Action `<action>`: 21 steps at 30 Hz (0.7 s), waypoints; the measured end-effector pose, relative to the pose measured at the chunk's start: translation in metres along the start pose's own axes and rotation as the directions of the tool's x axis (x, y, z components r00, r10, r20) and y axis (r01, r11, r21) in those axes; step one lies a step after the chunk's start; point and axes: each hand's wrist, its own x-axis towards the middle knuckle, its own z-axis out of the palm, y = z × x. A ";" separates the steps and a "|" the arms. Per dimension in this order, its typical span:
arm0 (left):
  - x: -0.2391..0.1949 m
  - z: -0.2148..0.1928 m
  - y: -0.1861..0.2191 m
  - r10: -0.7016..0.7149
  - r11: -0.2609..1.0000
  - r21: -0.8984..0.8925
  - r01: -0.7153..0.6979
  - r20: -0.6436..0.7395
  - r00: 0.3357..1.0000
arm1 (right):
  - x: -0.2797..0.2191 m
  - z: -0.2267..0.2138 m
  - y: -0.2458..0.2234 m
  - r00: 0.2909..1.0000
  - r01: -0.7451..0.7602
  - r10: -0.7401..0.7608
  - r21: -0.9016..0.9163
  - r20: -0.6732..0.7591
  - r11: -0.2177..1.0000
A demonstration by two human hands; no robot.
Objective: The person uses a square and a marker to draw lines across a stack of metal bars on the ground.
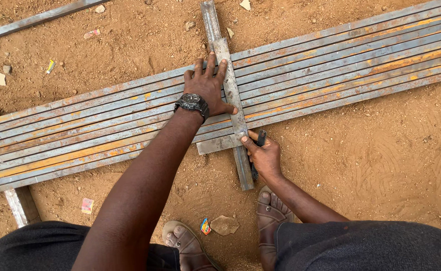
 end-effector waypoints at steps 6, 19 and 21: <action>0.002 -0.015 0.010 -0.050 0.998 0.047 0.045 0.118 0.992 | -0.005 -0.010 -0.007 0.995 0.100 -0.097 -0.130 0.023 0.987; 0.007 -0.031 0.038 -0.120 0.983 0.163 0.089 0.194 0.974 | 0.105 -0.028 -0.125 0.857 0.516 -0.410 -0.528 0.313 0.674; 0.010 -0.032 0.038 -0.108 0.977 0.202 0.069 0.192 0.975 | 0.122 -0.018 -0.139 0.835 0.549 -0.452 -0.535 0.314 0.643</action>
